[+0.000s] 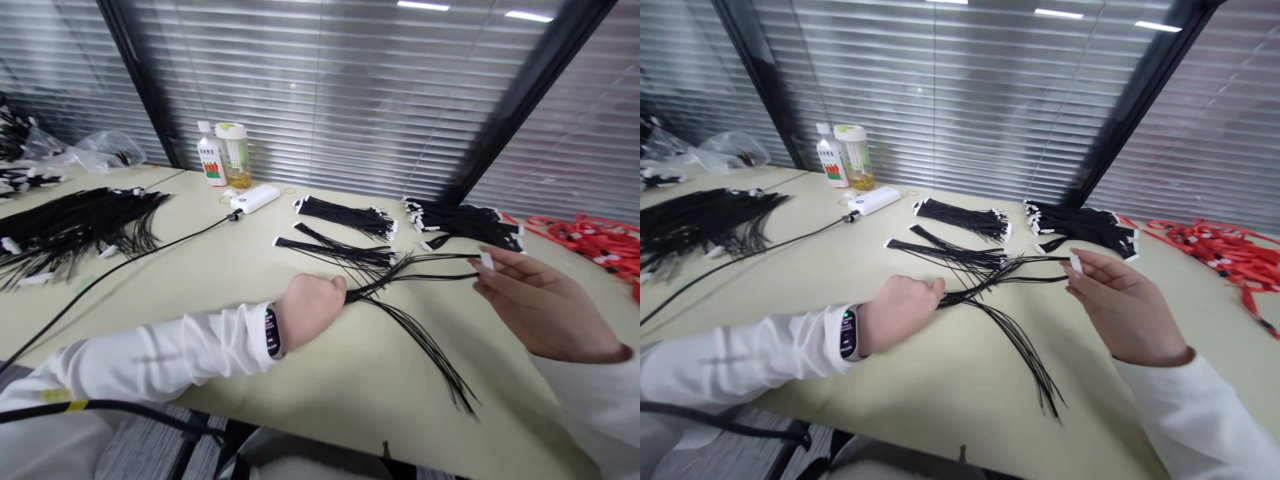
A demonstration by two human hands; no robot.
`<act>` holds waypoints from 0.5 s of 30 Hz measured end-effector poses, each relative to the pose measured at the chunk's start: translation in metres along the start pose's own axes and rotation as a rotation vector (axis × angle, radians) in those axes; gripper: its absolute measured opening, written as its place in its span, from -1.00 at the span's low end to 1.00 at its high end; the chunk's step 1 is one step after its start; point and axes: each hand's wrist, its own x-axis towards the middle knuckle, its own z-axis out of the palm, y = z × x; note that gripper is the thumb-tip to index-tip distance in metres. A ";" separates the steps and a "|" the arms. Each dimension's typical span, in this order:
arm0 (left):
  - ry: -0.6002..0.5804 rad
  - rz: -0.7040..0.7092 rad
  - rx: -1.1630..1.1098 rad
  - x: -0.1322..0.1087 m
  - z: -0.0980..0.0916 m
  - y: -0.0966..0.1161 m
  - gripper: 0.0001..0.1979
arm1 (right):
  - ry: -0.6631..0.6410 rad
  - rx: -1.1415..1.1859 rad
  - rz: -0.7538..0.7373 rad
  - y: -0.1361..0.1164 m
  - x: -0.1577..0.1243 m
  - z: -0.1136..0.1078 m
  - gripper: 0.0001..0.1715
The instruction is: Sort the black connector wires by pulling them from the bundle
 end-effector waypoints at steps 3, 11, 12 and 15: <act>0.011 -0.005 -0.007 0.000 0.001 0.000 -0.81 | 0.045 -0.008 -0.035 0.002 0.003 0.016 -0.61; -0.011 -0.083 -0.006 0.000 0.001 0.002 -0.82 | -0.027 -0.061 -0.242 0.011 0.010 0.047 -0.69; -0.017 -0.094 0.000 -0.001 0.000 0.002 -0.81 | -0.053 -0.083 -0.296 0.011 0.011 0.051 -0.72; -0.022 -0.101 0.016 -0.004 -0.002 0.002 -0.80 | -0.159 -0.169 -0.421 0.008 0.008 0.065 -0.79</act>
